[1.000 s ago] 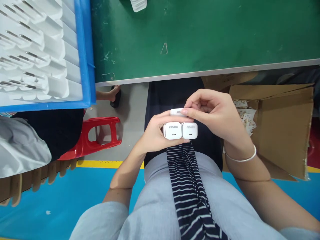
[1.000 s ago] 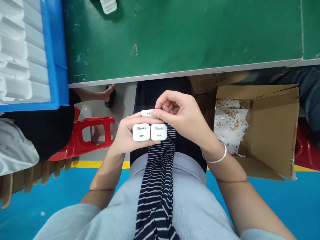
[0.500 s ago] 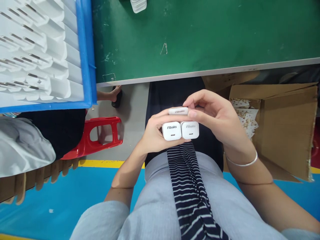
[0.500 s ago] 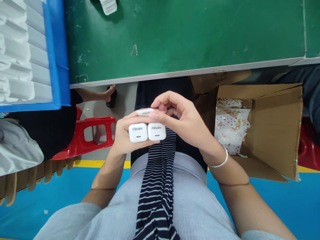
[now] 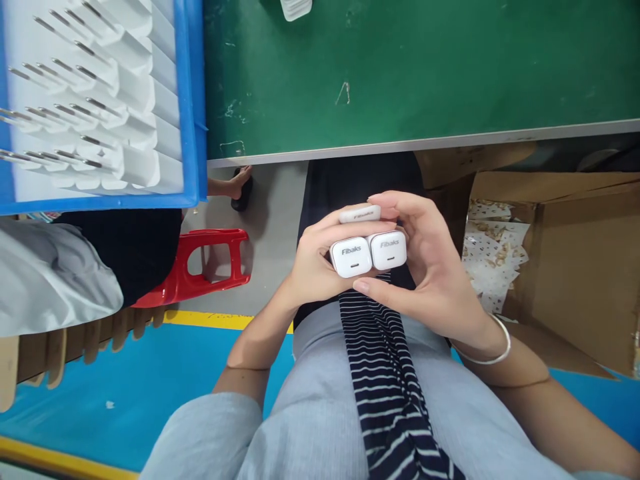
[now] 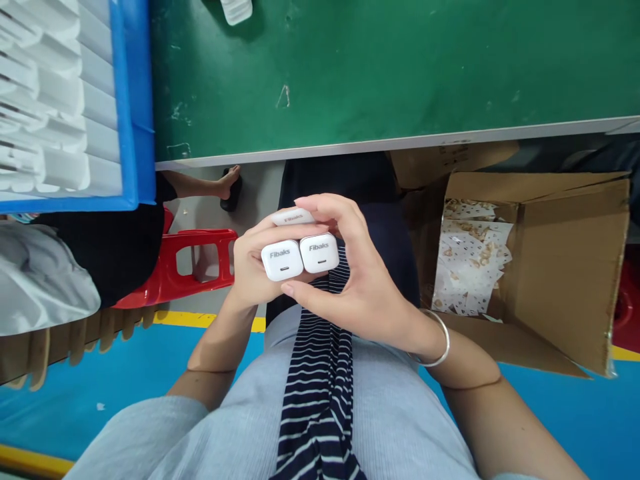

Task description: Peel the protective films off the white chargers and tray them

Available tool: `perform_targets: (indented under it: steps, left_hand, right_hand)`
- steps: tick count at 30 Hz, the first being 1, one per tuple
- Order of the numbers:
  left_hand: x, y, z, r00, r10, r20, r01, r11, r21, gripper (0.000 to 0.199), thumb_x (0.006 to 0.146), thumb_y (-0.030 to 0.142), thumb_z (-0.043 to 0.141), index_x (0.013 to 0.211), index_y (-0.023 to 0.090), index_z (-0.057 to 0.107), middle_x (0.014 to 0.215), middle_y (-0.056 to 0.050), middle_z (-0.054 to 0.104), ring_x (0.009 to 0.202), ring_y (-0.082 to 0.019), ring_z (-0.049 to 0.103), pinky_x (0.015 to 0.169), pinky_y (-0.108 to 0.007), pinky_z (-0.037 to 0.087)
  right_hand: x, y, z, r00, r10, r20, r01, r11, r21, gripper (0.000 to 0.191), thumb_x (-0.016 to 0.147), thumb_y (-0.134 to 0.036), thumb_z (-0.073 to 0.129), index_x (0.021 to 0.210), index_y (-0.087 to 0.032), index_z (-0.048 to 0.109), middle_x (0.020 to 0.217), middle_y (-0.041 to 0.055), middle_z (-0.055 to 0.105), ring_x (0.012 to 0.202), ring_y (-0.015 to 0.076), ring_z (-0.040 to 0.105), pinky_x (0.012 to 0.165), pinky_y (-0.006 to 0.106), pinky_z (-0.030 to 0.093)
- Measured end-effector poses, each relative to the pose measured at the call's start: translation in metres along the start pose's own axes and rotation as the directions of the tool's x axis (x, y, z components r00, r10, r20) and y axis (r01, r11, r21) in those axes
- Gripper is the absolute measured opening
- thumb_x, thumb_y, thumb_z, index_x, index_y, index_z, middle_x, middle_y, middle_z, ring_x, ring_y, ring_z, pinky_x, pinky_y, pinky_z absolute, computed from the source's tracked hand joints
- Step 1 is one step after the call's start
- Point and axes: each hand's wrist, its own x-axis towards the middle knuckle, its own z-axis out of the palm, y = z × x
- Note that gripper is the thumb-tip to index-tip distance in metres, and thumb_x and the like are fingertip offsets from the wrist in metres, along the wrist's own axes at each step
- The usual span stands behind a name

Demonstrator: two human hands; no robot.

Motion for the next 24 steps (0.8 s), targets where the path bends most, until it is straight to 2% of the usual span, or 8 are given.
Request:
perform_targets:
  steps: [7,12,16,19,20,22,24]
  left_hand:
    - [0.000,-0.003,0.001,0.999,0.044,0.006,-0.044,0.998,0.033,0.039,0.080,0.025,0.082,0.118,0.029,0.075,0.125,-0.004,0.073,0.114,-0.026,0.071,0.098,-0.040,0.062]
    - [0.000,-0.001,0.000,0.999,0.048,-0.008,-0.048,0.998,0.044,0.035,0.082,0.028,0.080,0.117,0.029,0.076,0.123,-0.005,0.074,0.112,-0.025,0.072,0.094,-0.038,0.064]
    - [0.002,-0.001,-0.001,0.997,0.072,0.000,-0.072,0.996,0.060,0.040,0.079,0.030,0.083,0.118,0.030,0.075,0.122,-0.004,0.075,0.112,-0.025,0.072,0.095,-0.040,0.063]
    - [0.002,0.002,0.000,0.994,0.106,0.023,-0.107,0.989,0.101,0.043,0.078,0.023,0.084,0.119,0.027,0.074,0.123,-0.007,0.074,0.114,-0.024,0.072,0.098,-0.038,0.062]
    - [0.002,0.005,0.000,0.993,0.114,0.026,-0.116,0.987,0.108,0.043,0.079,0.022,0.083,0.120,0.025,0.073,0.123,-0.008,0.074,0.115,-0.024,0.072,0.099,-0.037,0.062]
    - [0.002,0.018,-0.007,0.990,0.125,0.058,-0.132,0.984,0.123,0.042,0.081,0.021,0.080,0.123,0.022,0.072,0.123,-0.010,0.074,0.116,-0.023,0.071,0.100,-0.036,0.062]
    - [0.005,0.042,-0.024,0.982,0.138,0.132,-0.160,0.970,0.180,0.041,0.085,0.020,0.077,0.125,0.019,0.070,0.124,-0.011,0.074,0.118,-0.023,0.071,0.100,-0.035,0.062]
  right_hand:
    - [0.000,0.003,0.010,0.999,-0.021,-0.048,0.018,0.997,-0.071,0.062,0.079,-0.021,0.077,0.133,-0.034,0.048,0.137,0.0055,0.049,0.133,0.0285,0.049,0.114,0.046,0.046]
    - [0.002,0.004,0.011,0.997,-0.023,-0.074,0.022,1.000,-0.018,0.060,0.079,-0.021,0.077,0.129,-0.033,0.046,0.133,0.0047,0.048,0.131,0.0258,0.049,0.112,0.043,0.047]
    - [0.001,0.004,0.007,0.998,0.056,0.027,-0.059,0.987,0.150,0.039,0.094,-0.028,0.062,0.130,-0.034,0.047,0.137,0.0044,0.048,0.131,0.0229,0.050,0.110,0.039,0.050]
    - [-0.002,0.007,0.009,0.997,0.083,-0.011,-0.076,0.952,0.296,0.025,0.099,-0.028,0.053,0.123,-0.033,0.053,0.133,0.0037,0.050,0.127,0.0205,0.053,0.110,0.037,0.049]
    - [-0.003,0.009,0.009,0.995,0.101,-0.014,-0.090,0.937,0.339,0.024,0.099,-0.027,0.054,0.123,-0.034,0.054,0.133,0.0034,0.050,0.128,0.0200,0.052,0.110,0.036,0.049]
    - [0.000,0.011,0.009,0.987,0.139,0.077,-0.159,0.891,0.426,0.030,0.099,-0.031,0.057,0.127,-0.037,0.054,0.137,0.0033,0.050,0.130,0.0202,0.051,0.108,0.035,0.050]
    - [0.008,0.011,0.006,0.978,0.113,0.174,-0.186,0.847,0.497,0.037,0.096,-0.042,0.061,0.132,-0.039,0.054,0.142,0.0035,0.050,0.135,0.0224,0.049,0.108,0.036,0.051]
